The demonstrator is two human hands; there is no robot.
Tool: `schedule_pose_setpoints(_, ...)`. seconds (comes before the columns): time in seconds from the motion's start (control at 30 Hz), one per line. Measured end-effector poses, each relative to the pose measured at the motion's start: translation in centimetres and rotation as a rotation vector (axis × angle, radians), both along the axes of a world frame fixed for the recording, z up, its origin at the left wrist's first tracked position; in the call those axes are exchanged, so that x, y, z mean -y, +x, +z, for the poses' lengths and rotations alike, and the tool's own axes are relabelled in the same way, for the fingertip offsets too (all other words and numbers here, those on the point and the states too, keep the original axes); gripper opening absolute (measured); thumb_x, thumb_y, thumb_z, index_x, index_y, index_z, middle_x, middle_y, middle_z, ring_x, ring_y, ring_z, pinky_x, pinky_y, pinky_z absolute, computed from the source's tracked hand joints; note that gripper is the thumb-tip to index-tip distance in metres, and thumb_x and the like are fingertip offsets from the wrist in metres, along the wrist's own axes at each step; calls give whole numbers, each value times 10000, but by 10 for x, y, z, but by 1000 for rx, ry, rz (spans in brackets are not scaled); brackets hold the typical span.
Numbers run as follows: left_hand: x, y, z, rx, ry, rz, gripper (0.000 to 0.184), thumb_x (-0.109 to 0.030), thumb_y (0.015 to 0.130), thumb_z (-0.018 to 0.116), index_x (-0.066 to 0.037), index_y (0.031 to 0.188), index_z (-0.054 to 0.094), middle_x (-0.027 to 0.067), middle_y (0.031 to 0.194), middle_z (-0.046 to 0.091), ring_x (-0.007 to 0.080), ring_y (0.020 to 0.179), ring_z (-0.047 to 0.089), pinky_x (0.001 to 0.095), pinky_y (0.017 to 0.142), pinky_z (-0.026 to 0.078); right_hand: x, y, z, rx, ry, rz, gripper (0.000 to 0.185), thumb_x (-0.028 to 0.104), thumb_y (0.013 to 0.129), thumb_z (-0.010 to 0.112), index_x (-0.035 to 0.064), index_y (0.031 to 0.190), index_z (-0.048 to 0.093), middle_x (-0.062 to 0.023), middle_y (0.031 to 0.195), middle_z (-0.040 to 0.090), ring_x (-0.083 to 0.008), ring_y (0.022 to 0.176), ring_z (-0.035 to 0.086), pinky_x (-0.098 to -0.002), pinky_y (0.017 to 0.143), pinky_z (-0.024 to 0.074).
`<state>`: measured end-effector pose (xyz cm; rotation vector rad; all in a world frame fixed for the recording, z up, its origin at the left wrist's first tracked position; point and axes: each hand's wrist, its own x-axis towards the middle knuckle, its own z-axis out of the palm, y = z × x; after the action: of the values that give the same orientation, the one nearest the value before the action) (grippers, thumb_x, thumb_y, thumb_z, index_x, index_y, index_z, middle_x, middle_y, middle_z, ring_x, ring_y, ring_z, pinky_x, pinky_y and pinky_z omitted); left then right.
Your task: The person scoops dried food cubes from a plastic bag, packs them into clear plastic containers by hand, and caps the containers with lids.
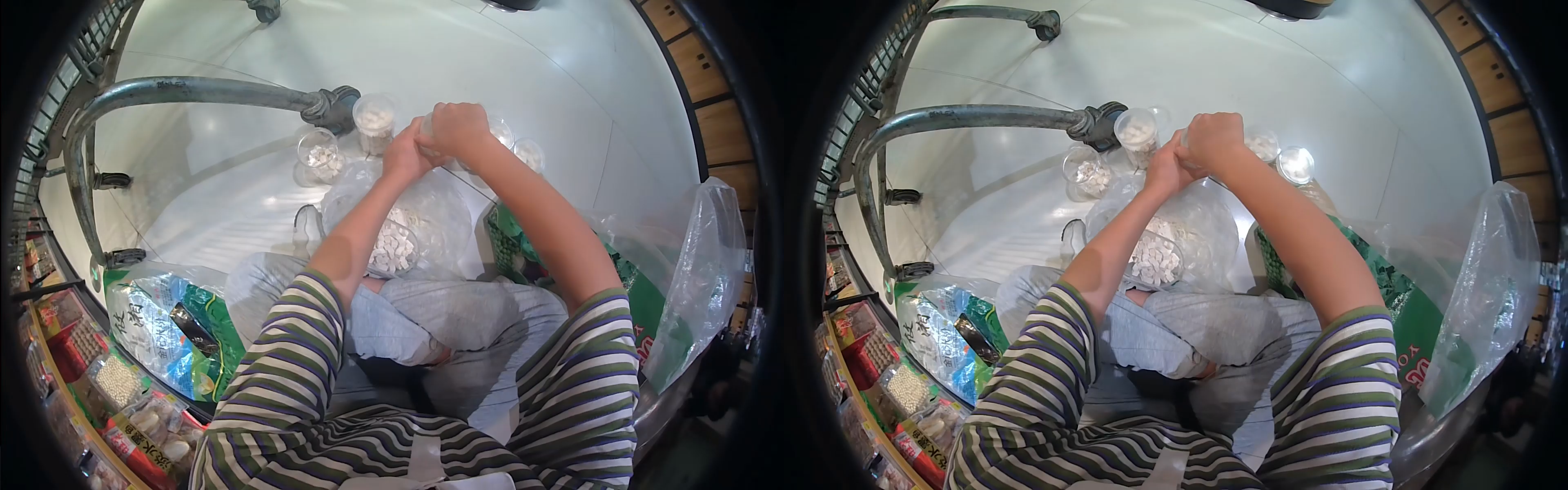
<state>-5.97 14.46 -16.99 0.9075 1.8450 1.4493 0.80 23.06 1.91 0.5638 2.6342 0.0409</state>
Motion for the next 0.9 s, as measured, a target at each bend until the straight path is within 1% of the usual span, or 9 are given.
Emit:
schedule_pose_setpoints(0.1,24,17,85,-335,-287,69,727,-348,682,892,-144,1293,556,131,1157,703,317,1078,667,421,894,538,-13,5,-19,-77,-2,93,669,613,816,619,38,1157,601,-155,1055,688,-343,895,708,-443,825,544)
schedule_pose_setpoints(0.2,24,16,76,-317,-248,93,688,-320,681,894,-159,1270,576,114,1146,709,314,1055,674,425,881,539,-27,19,-27,-468,-87,618,706,640,790,630,35,1151,607,-140,1002,719,-351,886,702,-449,900,510)
schedule_pose_setpoints(0.3,29,14,83,-253,-157,43,698,-300,672,895,-162,1276,572,115,1137,713,319,1054,675,426,876,538,-6,17,-3,-431,222,402,699,606,711,719,98,1184,628,-94,1008,714,-292,917,695,-440,875,501)
schedule_pose_setpoints(0.37,25,11,74,-179,-121,31,698,-296,669,895,-167,1275,574,112,1128,715,319,1055,675,423,878,537,9,-6,23,233,103,-6,667,547,748,720,137,1253,575,-158,1268,621,-298,1143,615,-448,892,495)
schedule_pose_setpoints(0.4,24,10,69,-110,-86,9,698,-291,666,895,-172,1274,576,109,1119,716,320,1056,675,420,879,537,10,-7,16,237,102,2,667,547,748,720,137,1253,575,-158,1268,621,-298,1143,615,-448,892,495)
schedule_pose_setpoints(0.47,29,9,77,-183,-129,6,714,-317,673,891,-163,1287,558,122,1130,713,324,1054,679,419,891,539,2,-2,-1,68,112,41,643,440,697,798,166,1237,583,-74,1137,636,-259,1078,639,-390,831,523)
schedule_pose_setpoints(0.57,26,8,74,-232,-184,-14,752,-345,676,888,-146,1308,533,136,1146,709,324,1062,681,418,908,538,-23,13,5,-156,21,520,605,179,675,821,143,1223,566,-88,1120,642,-251,1056,646,-390,845,540)
schedule_pose_setpoints(0.7,28,5,77,-218,-227,-62,812,-364,667,890,-112,1335,504,139,1151,709,320,1102,669,422,920,534,-22,23,25,-332,37,719,659,-3,623,799,138,1216,546,-95,1108,635,-272,1059,641,-410,875,549)
schedule_pose_setpoints(0.9,27,13,81,-309,-390,-2,988,-520,711,819,-25,1457,401,211,1289,632,357,1172,629,436,968,514,-54,66,32,-545,-162,-63,666,210,698,815,37,1234,460,-207,1243,606,-412,1126,600,-446,942,497)
